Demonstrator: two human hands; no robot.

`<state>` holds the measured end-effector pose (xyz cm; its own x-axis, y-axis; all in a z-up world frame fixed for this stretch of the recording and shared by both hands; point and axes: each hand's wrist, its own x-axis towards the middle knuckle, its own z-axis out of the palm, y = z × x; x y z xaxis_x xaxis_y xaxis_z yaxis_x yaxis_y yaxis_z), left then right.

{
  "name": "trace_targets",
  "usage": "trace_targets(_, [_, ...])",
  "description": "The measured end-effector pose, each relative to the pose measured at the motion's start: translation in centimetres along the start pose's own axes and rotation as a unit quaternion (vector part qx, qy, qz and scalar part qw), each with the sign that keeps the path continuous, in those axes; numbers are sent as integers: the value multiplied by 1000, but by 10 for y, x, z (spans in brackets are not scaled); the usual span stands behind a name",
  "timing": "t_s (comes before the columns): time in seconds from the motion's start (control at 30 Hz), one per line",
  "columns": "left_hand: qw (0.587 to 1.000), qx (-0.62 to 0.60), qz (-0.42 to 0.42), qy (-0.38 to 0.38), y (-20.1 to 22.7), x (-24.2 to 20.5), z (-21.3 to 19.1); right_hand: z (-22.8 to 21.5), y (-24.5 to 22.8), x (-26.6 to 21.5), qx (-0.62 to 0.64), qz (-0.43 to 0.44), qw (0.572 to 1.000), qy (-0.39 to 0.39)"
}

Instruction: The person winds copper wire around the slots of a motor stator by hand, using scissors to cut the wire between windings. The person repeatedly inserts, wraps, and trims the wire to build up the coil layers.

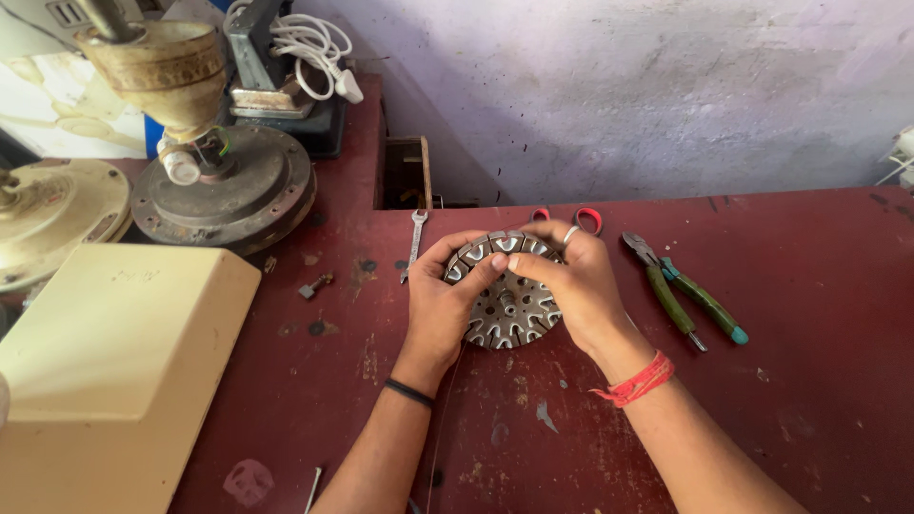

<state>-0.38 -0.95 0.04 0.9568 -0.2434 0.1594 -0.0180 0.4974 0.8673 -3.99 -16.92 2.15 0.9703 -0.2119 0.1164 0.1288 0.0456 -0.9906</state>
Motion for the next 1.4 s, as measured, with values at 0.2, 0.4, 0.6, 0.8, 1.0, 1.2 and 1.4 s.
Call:
trace_targets(0.2, [1000, 6, 13, 0, -3, -2, -1, 4, -1, -2, 21, -10, 1000, 8])
trace_targets(0.4, [1000, -3, 8, 1, -3, -2, -2, 3, -1, -3, 21, -44, 999, -2])
trace_targets(0.6, [1000, -19, 6, 5, -6, -1, -5, 2, 7, -3, 23, -59, 998, -7])
trace_targets(0.8, [998, 11, 55, 35, -12, -6, -1, 3, 7, -3, 28, -46, 999, 4])
trace_targets(1.0, [971, 177, 135, 86, -10, -13, 3, 0, 0, 1, 3, -21, 1000, -10])
trace_targets(1.2, [937, 302, 127, 119, 5, -29, 7, 4, -10, 0, 12, 20, 1000, -9])
trace_targets(1.4, [928, 339, 115, 102, 3, -31, 6, -1, -10, 2, 32, 49, 998, -16])
